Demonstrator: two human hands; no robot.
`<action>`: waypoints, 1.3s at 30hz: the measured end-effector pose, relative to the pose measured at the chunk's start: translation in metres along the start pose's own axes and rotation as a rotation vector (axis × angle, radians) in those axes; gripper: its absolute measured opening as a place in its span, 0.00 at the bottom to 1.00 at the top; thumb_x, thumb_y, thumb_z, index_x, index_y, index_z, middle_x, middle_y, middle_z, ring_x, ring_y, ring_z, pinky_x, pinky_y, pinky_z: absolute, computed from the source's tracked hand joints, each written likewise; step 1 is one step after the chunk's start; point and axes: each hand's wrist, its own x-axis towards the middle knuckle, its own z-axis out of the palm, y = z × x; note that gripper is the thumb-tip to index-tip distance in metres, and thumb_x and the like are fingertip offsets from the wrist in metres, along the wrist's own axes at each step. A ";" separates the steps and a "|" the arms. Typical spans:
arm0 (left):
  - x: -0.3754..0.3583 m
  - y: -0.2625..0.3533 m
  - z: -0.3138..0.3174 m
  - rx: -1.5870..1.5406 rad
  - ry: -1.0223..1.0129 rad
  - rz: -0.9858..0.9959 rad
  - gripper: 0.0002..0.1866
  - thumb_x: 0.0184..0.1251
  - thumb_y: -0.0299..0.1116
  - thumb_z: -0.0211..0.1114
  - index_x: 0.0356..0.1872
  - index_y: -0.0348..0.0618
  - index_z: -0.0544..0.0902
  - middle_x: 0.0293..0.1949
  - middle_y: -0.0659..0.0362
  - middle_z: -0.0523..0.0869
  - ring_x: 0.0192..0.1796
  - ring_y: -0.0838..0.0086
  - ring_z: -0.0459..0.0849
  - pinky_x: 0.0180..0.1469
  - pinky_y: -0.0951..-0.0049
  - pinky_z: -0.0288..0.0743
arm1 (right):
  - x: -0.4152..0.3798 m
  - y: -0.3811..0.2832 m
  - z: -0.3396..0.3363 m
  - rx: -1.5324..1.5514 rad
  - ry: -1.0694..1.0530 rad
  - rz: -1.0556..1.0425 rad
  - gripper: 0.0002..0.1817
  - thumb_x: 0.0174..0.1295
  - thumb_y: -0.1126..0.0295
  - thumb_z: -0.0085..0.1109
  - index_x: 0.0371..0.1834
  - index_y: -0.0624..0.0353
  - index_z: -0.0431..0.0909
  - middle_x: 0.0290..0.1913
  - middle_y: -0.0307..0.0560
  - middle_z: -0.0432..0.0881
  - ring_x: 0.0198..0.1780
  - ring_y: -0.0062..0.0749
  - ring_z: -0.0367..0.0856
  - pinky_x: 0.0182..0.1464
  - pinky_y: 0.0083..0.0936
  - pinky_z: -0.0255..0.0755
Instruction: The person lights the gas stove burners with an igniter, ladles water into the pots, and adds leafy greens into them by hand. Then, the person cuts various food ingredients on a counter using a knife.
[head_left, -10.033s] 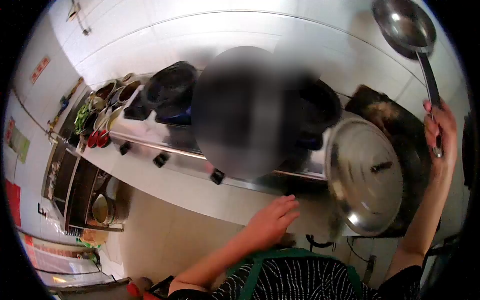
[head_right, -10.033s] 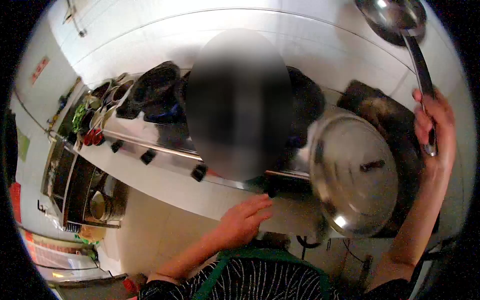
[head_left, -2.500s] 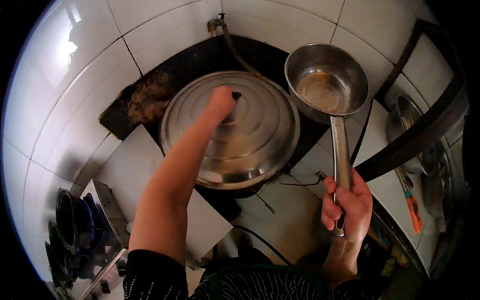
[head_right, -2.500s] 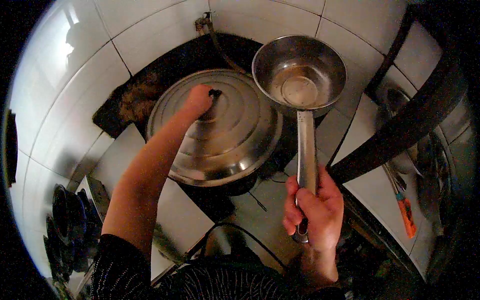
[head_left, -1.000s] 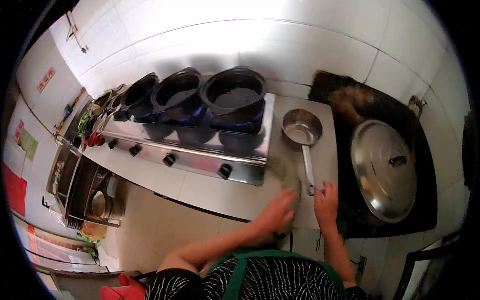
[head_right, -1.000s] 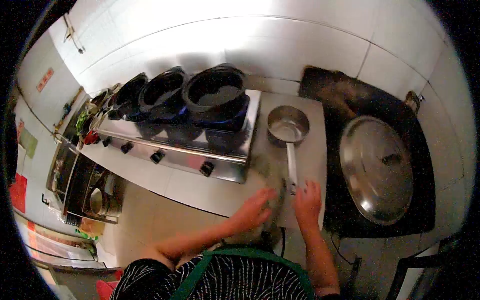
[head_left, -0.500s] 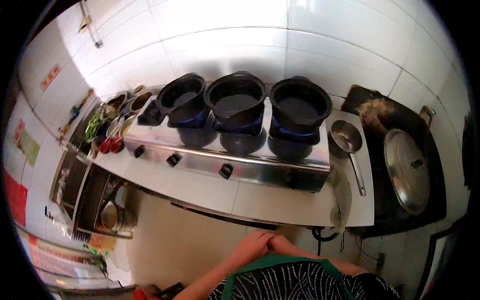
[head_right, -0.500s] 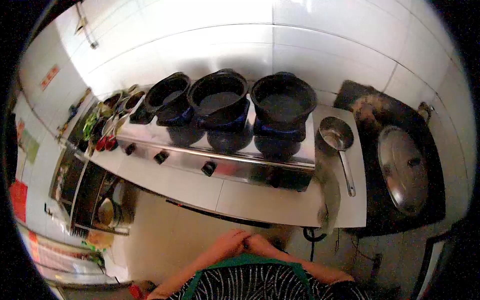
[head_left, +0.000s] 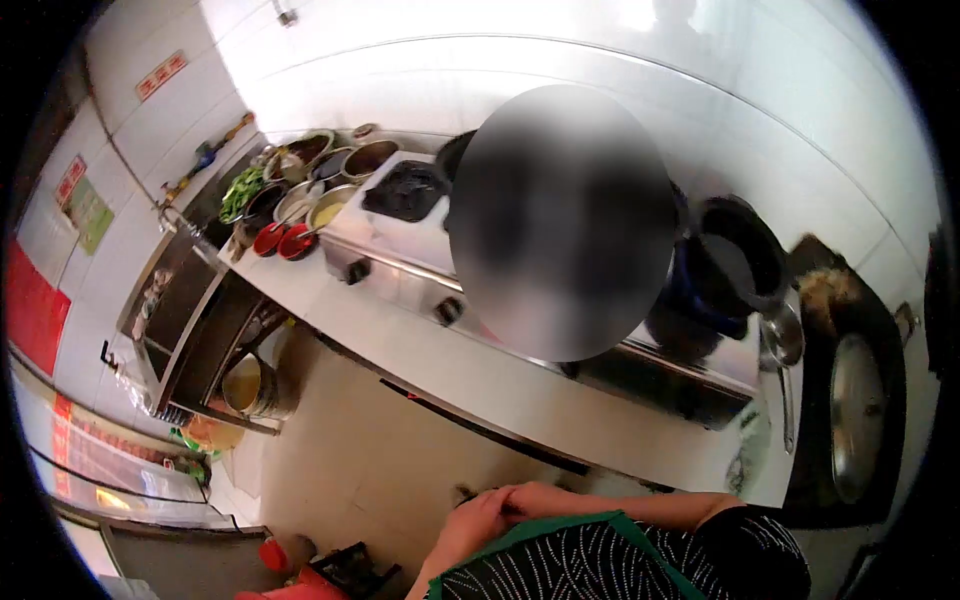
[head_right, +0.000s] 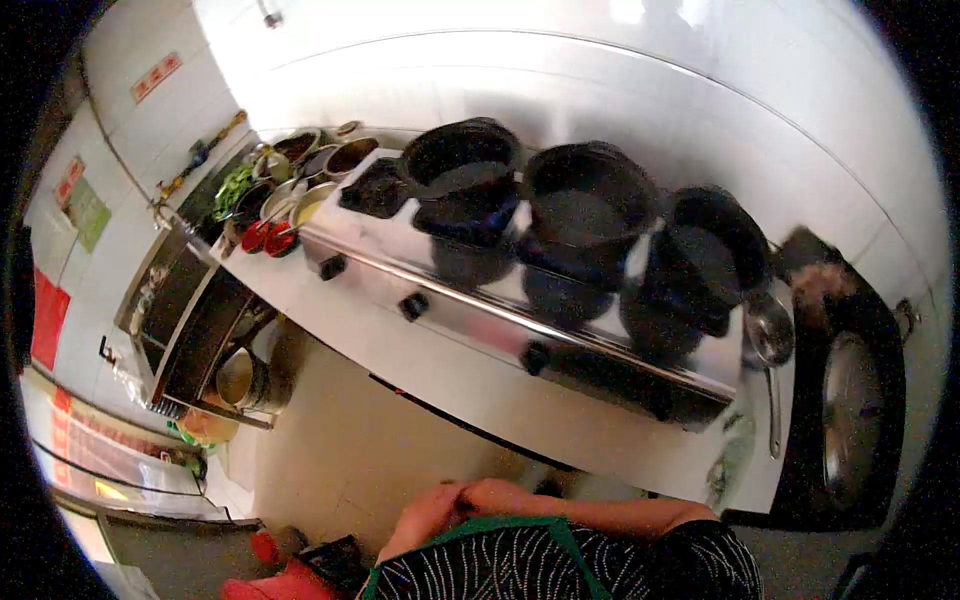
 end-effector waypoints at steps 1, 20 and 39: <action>-0.007 -0.012 -0.014 -0.043 0.035 -0.067 0.23 0.54 0.34 0.56 0.54 0.48 0.69 0.44 0.52 0.78 0.46 0.57 0.77 0.46 0.65 0.73 | 0.020 -0.007 -0.002 0.040 0.041 -0.094 0.16 0.53 0.64 0.53 0.43 0.60 0.74 0.41 0.56 0.78 0.43 0.53 0.76 0.45 0.42 0.70; -0.065 -0.289 -0.318 -0.151 0.500 -0.058 0.12 0.52 0.25 0.61 0.41 0.41 0.77 0.35 0.51 0.81 0.34 0.58 0.81 0.37 0.67 0.75 | 0.391 -0.215 -0.053 0.266 0.144 -0.288 0.11 0.53 0.68 0.51 0.37 0.62 0.70 0.28 0.54 0.76 0.30 0.49 0.75 0.31 0.38 0.68; 0.146 -0.543 -0.451 -0.685 -0.360 -0.100 0.11 0.69 0.33 0.49 0.49 0.43 0.71 0.35 0.55 0.78 0.38 0.71 0.76 0.39 0.67 0.70 | 0.522 -0.187 -0.169 0.288 0.554 -0.044 0.07 0.50 0.66 0.51 0.29 0.57 0.73 0.27 0.50 0.77 0.32 0.49 0.75 0.30 0.39 0.67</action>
